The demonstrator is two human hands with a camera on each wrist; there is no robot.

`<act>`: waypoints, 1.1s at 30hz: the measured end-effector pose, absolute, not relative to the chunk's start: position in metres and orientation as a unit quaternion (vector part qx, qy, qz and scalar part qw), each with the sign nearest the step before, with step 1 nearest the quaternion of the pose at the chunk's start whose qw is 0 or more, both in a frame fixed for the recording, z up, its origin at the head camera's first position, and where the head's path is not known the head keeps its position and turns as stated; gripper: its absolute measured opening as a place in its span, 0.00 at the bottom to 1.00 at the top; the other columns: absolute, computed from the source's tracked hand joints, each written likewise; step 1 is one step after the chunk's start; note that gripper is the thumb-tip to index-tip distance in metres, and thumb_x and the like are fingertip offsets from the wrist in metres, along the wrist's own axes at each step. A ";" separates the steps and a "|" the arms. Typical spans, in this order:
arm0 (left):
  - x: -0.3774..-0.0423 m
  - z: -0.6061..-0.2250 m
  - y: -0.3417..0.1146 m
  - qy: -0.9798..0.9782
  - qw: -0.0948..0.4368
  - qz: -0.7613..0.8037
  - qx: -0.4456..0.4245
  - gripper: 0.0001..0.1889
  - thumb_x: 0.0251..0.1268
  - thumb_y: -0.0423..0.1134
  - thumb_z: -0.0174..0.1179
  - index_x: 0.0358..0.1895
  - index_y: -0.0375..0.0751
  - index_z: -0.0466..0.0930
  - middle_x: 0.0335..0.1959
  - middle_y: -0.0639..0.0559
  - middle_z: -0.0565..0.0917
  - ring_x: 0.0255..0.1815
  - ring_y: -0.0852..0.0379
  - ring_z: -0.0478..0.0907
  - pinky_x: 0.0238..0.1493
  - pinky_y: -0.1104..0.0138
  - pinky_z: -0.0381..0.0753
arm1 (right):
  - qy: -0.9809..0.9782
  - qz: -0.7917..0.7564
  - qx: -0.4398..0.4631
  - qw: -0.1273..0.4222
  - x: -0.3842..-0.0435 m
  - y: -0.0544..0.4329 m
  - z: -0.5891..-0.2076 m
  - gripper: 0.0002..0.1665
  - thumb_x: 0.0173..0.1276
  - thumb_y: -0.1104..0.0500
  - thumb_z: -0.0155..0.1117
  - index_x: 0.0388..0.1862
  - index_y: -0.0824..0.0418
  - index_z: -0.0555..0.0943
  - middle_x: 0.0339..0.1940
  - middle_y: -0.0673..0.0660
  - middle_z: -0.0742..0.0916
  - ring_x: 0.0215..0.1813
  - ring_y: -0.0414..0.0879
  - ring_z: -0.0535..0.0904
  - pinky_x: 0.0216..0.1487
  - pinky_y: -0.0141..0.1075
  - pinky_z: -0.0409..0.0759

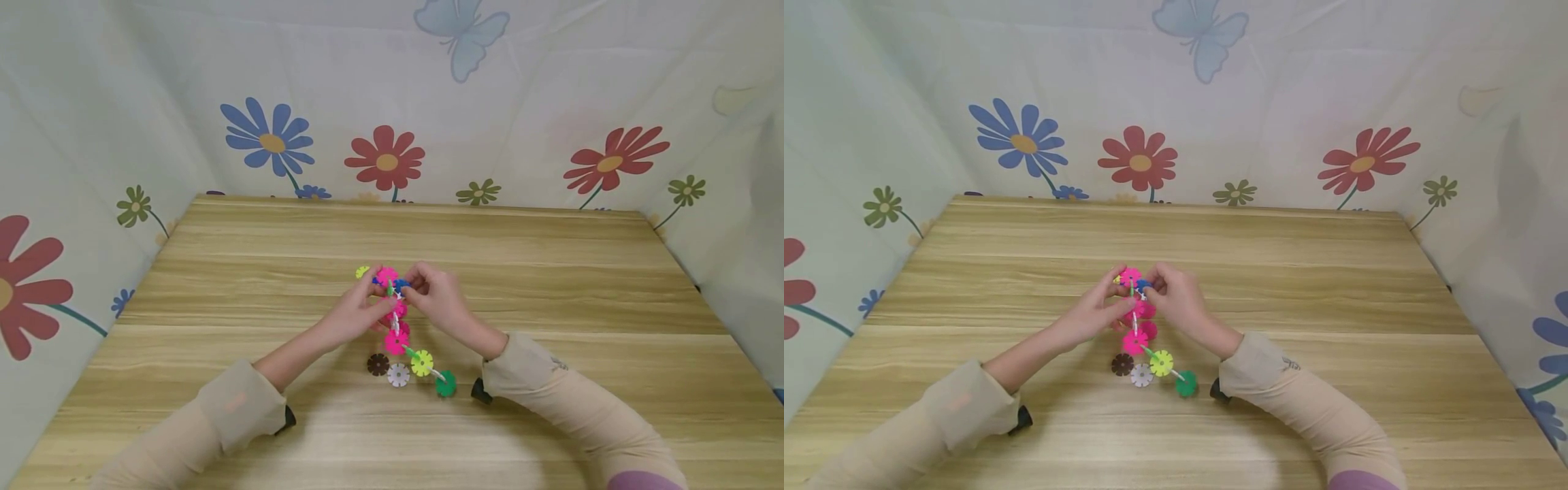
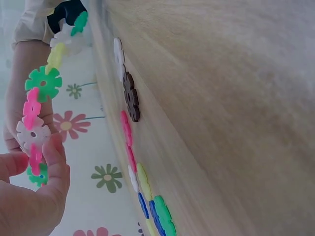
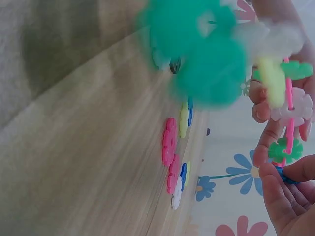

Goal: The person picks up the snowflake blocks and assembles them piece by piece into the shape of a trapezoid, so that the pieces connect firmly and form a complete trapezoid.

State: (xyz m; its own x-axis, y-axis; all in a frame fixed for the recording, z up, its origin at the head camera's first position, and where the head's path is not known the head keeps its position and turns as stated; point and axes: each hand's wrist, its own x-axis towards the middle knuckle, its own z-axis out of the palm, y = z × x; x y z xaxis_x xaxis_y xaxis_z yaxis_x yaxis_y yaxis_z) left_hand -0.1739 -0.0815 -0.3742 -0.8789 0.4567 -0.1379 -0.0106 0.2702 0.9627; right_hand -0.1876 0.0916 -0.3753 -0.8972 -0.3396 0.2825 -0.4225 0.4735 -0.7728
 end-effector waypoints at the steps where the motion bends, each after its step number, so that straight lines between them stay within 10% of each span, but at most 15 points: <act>1: -0.173 -0.373 -0.082 0.769 0.199 0.589 0.145 0.37 0.65 0.39 0.49 0.69 0.42 0.35 0.52 0.35 0.69 0.27 0.53 0.79 0.37 0.55 0.80 | -0.858 0.460 0.224 0.048 -0.187 0.091 -0.376 0.04 0.56 0.69 0.60 0.30 0.67 0.75 0.26 0.59 0.82 0.27 0.44 0.79 0.27 0.24 0.77; 33: -0.170 -0.380 -0.076 0.805 0.088 0.575 0.117 0.34 0.59 0.38 0.56 0.67 0.39 0.51 0.46 0.39 0.80 0.27 0.50 0.80 0.28 0.59 0.80 | -0.861 0.439 0.221 0.132 -0.178 0.080 -0.375 0.03 0.53 0.71 0.61 0.26 0.68 0.75 0.21 0.59 0.83 0.23 0.43 0.78 0.23 0.24 0.75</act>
State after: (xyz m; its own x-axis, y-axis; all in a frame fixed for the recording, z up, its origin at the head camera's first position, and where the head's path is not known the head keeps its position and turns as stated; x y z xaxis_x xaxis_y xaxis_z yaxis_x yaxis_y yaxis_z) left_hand -0.1696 -0.0765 -0.3803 -0.9569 0.2904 -0.0075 0.0873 0.3123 0.9459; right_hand -0.1777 0.0805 -0.3752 -0.8673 -0.2649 0.4214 -0.4967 0.5164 -0.6976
